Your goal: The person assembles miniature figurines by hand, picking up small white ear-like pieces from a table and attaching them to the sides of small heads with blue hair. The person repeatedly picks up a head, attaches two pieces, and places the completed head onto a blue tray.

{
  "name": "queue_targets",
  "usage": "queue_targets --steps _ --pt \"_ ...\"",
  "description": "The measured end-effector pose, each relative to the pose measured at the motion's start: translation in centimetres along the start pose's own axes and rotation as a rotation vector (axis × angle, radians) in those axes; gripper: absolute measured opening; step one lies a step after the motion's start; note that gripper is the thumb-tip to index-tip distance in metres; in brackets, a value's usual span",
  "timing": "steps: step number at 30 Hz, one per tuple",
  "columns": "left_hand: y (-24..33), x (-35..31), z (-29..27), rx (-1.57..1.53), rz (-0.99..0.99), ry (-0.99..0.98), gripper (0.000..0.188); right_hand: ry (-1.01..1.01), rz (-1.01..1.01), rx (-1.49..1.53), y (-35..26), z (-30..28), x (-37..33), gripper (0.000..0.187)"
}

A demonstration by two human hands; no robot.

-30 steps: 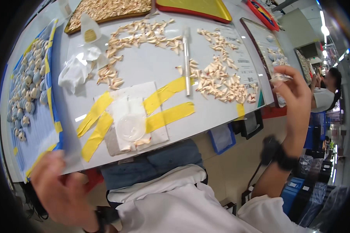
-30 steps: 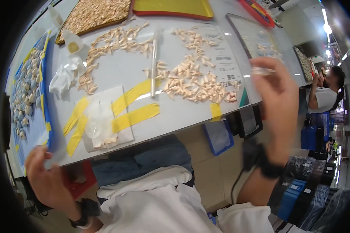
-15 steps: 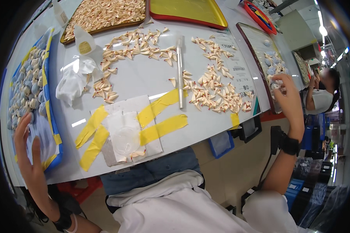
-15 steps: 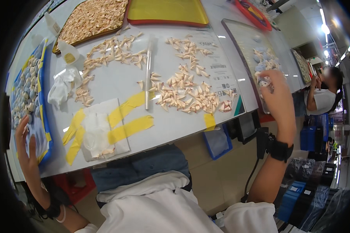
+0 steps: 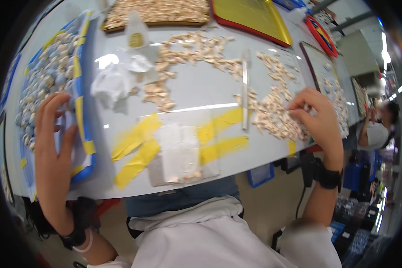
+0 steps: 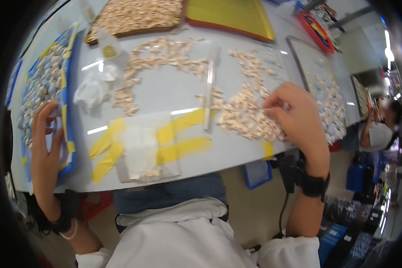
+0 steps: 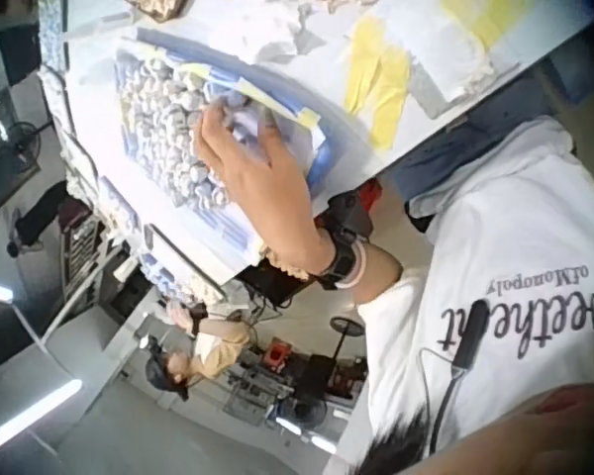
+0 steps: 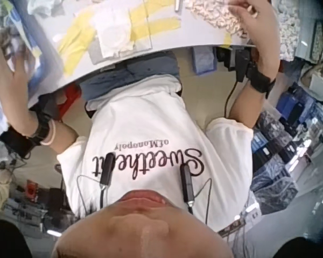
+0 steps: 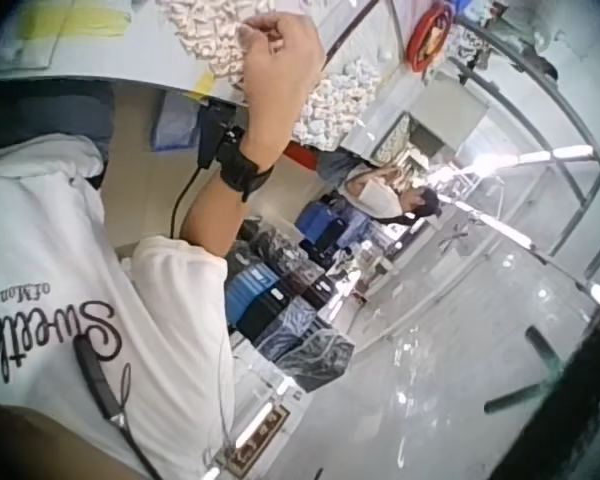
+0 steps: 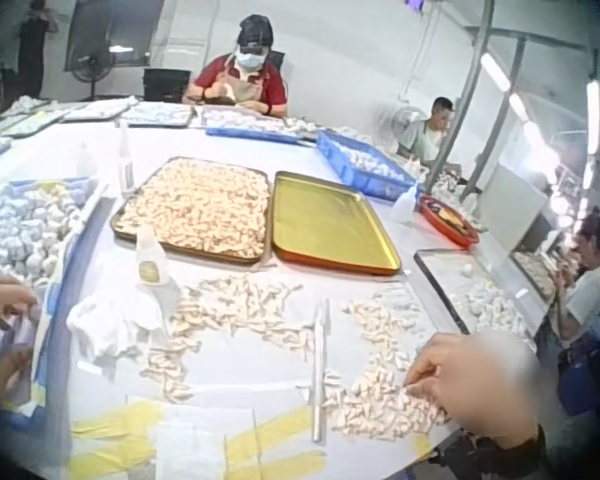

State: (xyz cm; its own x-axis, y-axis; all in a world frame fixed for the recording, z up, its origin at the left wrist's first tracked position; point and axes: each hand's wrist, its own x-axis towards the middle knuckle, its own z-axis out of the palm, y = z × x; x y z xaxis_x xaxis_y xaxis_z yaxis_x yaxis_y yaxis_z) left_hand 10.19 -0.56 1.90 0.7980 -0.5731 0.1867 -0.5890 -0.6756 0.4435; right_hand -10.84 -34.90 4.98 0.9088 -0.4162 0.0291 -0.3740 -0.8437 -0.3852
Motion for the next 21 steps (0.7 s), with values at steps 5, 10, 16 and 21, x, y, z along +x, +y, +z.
queue_targets --steps 5,10,16,21 --pt "0.1 -0.2 -1.1 0.016 0.027 0.056 0.037 0.204 0.037 0.209 -0.1 1.0 -0.7 0.005" --pt "0.2 -0.2 -1.6 -0.041 -0.024 -0.014 0.022 0.037 -0.05 0.086 -1.9 1.2 -0.5 0.01" --pt "1.0 -2.0 -3.1 -0.262 -0.025 0.228 0.025 0.049 -0.047 0.05 -2.2 1.2 -0.6 0.01" --pt "2.3 -4.9 -3.7 -0.789 -0.039 0.201 0.025 0.076 -0.094 -0.002 -1.3 1.2 -0.6 0.014"
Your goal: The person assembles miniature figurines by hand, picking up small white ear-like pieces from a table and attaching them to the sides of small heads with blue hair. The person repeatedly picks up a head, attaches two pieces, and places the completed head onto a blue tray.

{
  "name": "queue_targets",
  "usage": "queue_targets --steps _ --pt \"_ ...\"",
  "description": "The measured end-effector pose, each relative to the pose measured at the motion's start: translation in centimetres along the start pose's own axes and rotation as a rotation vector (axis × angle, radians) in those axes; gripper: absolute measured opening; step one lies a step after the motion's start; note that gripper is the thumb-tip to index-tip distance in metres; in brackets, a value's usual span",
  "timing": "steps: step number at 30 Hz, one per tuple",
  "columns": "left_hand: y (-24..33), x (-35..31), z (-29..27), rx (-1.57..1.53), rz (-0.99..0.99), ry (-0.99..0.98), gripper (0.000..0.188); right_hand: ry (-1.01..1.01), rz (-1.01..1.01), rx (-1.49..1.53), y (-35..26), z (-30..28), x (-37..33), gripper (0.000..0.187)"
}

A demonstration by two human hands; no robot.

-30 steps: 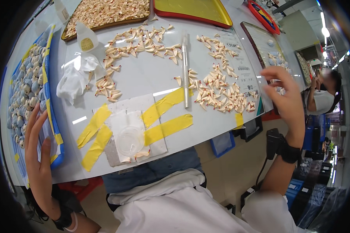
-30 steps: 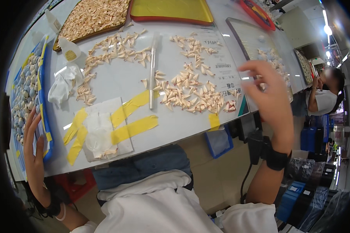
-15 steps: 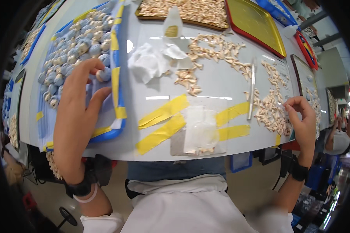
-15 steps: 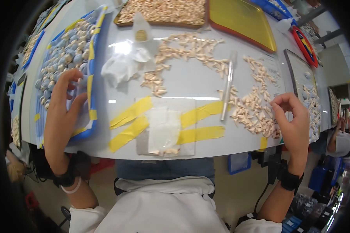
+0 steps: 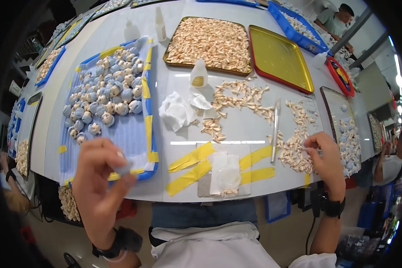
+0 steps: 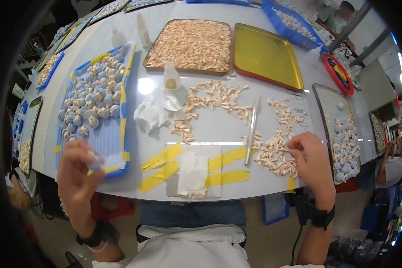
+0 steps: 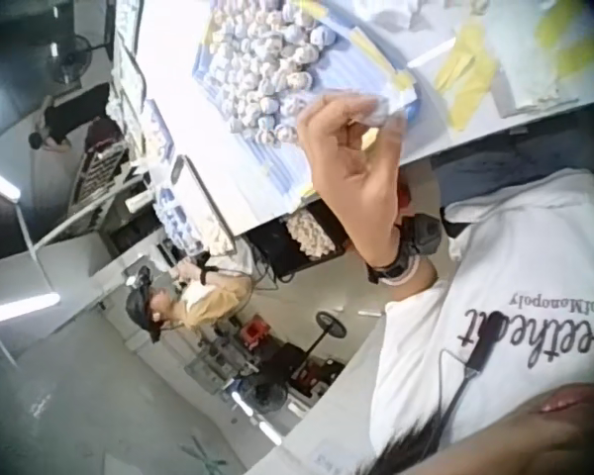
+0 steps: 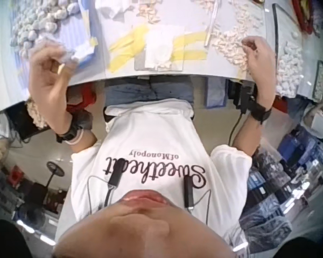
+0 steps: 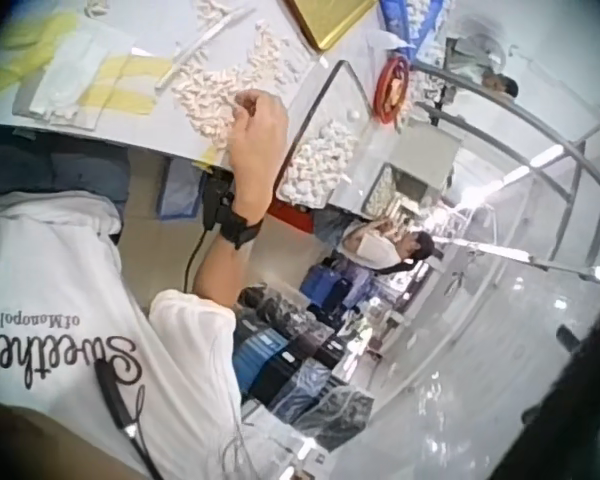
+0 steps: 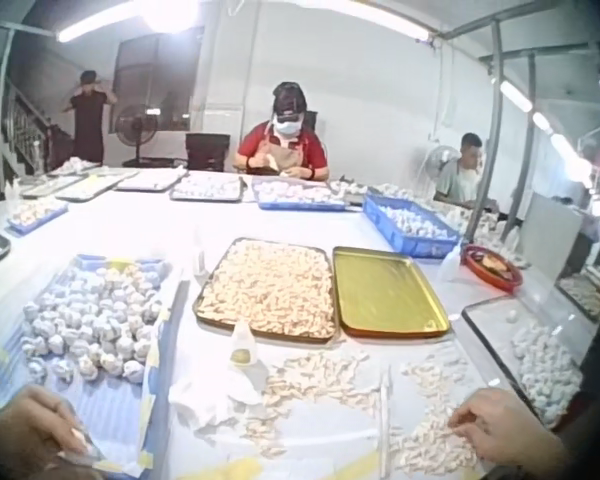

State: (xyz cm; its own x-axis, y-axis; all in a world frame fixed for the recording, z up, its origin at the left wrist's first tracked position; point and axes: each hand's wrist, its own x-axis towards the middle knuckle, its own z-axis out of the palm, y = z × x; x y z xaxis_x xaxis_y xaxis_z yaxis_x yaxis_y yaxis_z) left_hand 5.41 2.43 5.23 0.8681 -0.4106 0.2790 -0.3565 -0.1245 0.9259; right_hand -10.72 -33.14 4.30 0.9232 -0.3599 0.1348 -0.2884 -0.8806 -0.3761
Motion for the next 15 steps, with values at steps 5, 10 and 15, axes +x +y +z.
queue_targets --steps 5,10,15 --pt "-0.1 -3.1 2.3 -0.118 -0.062 -0.08 0.024 0.067 -0.116 -0.031 0.7 0.1 0.6 0.013" --pt "-0.1 -4.2 4.5 -0.194 -0.111 -0.101 0.038 0.067 -0.013 0.11 0.9 -0.1 0.4 0.012" --pt "0.0 -4.7 5.1 -0.266 -0.129 -0.128 0.04 0.224 0.106 0.349 1.2 -1.4 -0.8 0.015"
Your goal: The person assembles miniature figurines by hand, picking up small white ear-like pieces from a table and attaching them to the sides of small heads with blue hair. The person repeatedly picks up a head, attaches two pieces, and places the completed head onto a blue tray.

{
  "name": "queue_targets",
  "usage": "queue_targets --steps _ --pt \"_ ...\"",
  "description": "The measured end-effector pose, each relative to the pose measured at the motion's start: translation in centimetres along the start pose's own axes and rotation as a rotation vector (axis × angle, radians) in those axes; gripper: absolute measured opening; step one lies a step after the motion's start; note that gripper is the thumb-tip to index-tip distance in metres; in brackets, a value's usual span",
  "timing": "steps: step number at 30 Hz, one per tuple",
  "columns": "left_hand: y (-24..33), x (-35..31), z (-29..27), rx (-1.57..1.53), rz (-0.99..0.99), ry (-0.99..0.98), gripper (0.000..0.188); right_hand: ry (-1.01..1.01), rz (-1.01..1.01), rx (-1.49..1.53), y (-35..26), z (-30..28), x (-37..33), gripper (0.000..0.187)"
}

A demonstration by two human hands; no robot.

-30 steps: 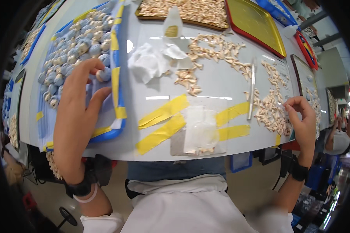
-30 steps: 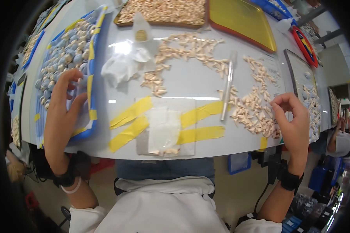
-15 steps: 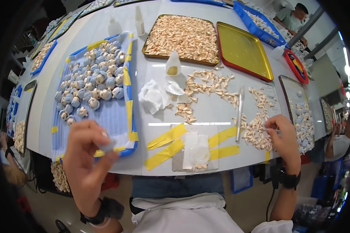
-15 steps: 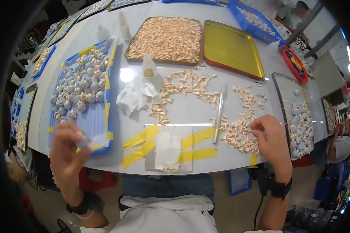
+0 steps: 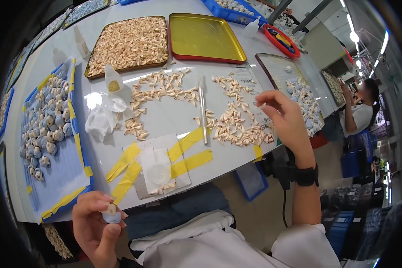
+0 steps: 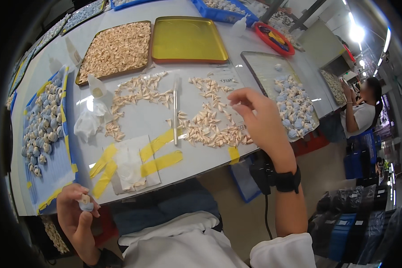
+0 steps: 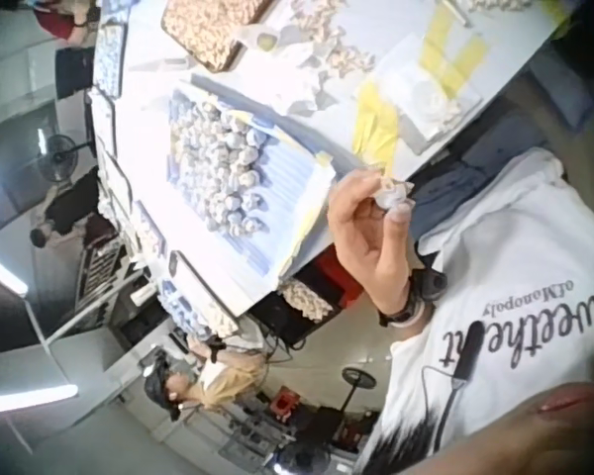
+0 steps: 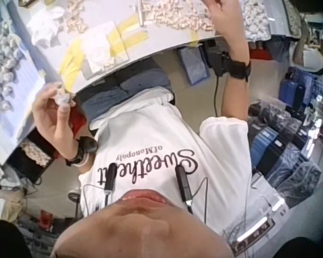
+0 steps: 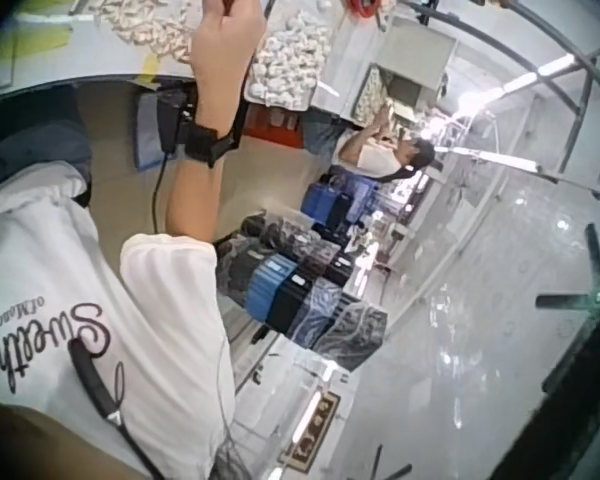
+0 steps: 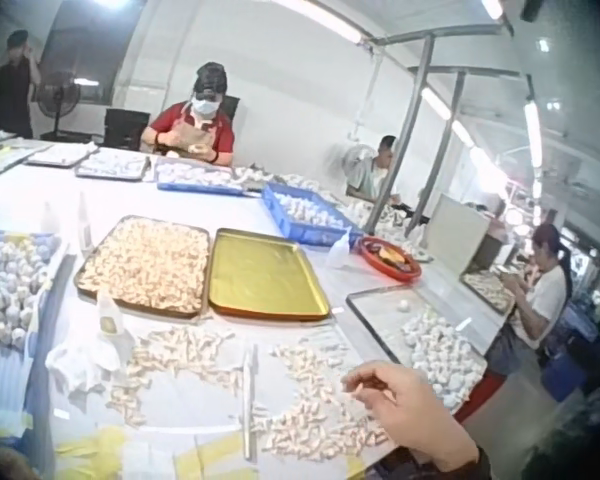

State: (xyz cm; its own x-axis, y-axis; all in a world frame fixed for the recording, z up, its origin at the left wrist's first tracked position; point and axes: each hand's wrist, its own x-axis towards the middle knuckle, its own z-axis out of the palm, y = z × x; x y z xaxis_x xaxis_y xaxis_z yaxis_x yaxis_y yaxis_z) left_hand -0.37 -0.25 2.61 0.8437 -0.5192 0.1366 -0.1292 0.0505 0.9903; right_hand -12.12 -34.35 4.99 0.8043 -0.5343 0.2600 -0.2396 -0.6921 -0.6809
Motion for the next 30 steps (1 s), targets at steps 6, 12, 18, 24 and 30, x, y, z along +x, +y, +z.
queue_targets --steps 6,12,18,24,30 --pt "-0.1 -0.7 0.3 -0.046 -0.056 -0.006 0.042 -0.003 0.285 0.336 -0.1 -0.9 -2.5 0.01" --pt "-1.0 -0.4 1.5 -0.16 -0.061 -0.059 0.04 0.037 0.215 0.757 -1.5 -0.3 -6.0 0.011" --pt "-1.7 -0.2 0.8 -0.463 -0.052 -0.209 0.034 -0.036 0.195 0.992 -2.8 1.8 -6.6 0.008" --pt "-1.9 -0.5 0.7 -0.665 -0.251 -0.194 0.042 -0.2 0.408 1.146 -6.4 3.9 -5.2 0.018" --pt "-2.9 -0.5 0.6 -0.5 -0.132 -0.192 0.037 -0.321 0.483 1.175 -8.3 6.9 -5.5 0.016"
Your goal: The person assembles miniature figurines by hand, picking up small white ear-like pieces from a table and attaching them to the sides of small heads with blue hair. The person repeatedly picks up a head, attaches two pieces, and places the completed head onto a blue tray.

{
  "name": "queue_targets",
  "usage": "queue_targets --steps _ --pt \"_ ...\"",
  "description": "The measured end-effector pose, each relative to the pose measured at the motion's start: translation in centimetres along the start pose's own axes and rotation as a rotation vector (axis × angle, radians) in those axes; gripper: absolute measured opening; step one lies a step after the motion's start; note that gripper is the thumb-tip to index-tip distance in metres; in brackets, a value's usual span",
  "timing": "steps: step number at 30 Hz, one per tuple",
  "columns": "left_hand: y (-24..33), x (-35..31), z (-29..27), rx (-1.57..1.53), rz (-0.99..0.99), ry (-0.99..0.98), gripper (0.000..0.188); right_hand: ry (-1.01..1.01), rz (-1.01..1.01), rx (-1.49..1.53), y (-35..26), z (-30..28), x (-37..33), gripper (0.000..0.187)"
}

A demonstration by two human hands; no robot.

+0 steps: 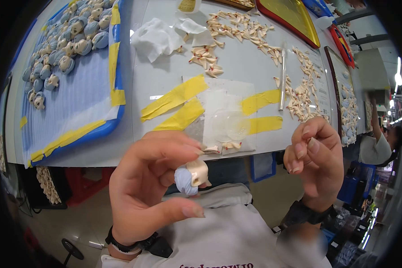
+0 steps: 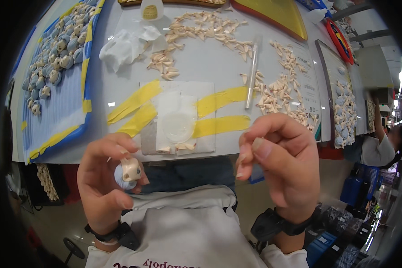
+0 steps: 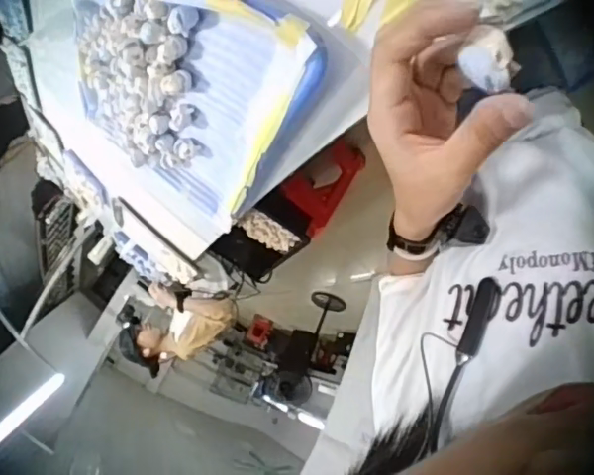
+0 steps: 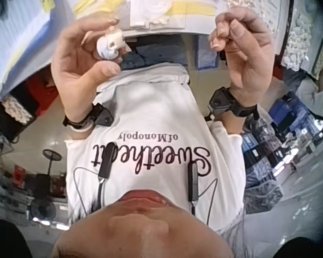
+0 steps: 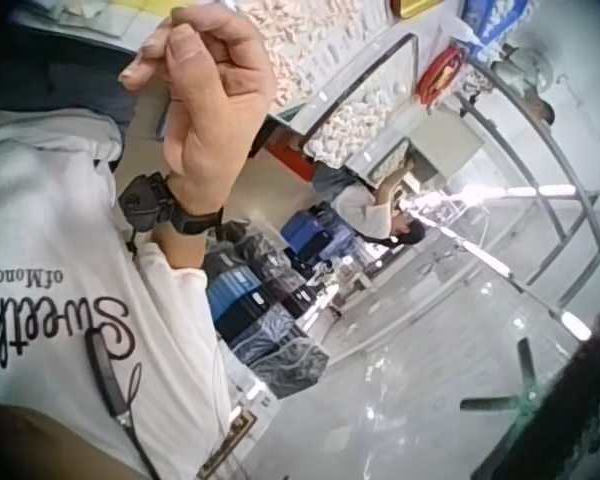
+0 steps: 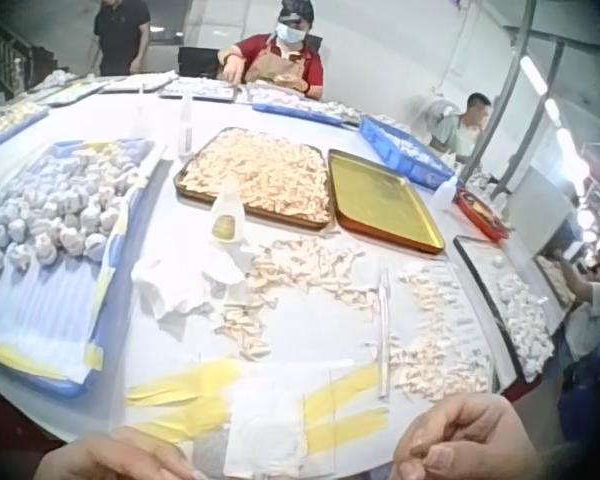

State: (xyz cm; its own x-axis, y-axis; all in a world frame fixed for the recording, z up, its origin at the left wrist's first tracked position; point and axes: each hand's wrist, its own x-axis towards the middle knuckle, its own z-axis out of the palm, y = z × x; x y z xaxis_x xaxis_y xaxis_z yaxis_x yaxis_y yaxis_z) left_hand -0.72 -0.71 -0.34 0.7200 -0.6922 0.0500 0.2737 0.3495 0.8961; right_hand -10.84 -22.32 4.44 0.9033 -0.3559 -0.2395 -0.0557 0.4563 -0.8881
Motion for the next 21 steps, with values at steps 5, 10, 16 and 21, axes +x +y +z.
queue_targets --steps 5,10,16,21 --pt "0.4 0.3 1.1 -0.056 -0.122 0.218 0.041 0.009 -0.12 -0.172 1.9 0.8 0.1 0.017" --pt "0.1 0.5 1.1 -0.04 -0.077 0.247 0.04 0.143 -0.12 -0.376 2.1 1.9 -0.4 0.021" --pt "-0.3 -0.1 0.4 0.012 -0.03 0.219 0.041 0.202 -0.304 -0.556 1.9 1.5 -0.4 0.018" --pt "-0.7 0.1 0.4 0.007 0.042 0.163 0.04 0.209 -0.455 -0.829 1.0 0.2 -0.3 0.01"
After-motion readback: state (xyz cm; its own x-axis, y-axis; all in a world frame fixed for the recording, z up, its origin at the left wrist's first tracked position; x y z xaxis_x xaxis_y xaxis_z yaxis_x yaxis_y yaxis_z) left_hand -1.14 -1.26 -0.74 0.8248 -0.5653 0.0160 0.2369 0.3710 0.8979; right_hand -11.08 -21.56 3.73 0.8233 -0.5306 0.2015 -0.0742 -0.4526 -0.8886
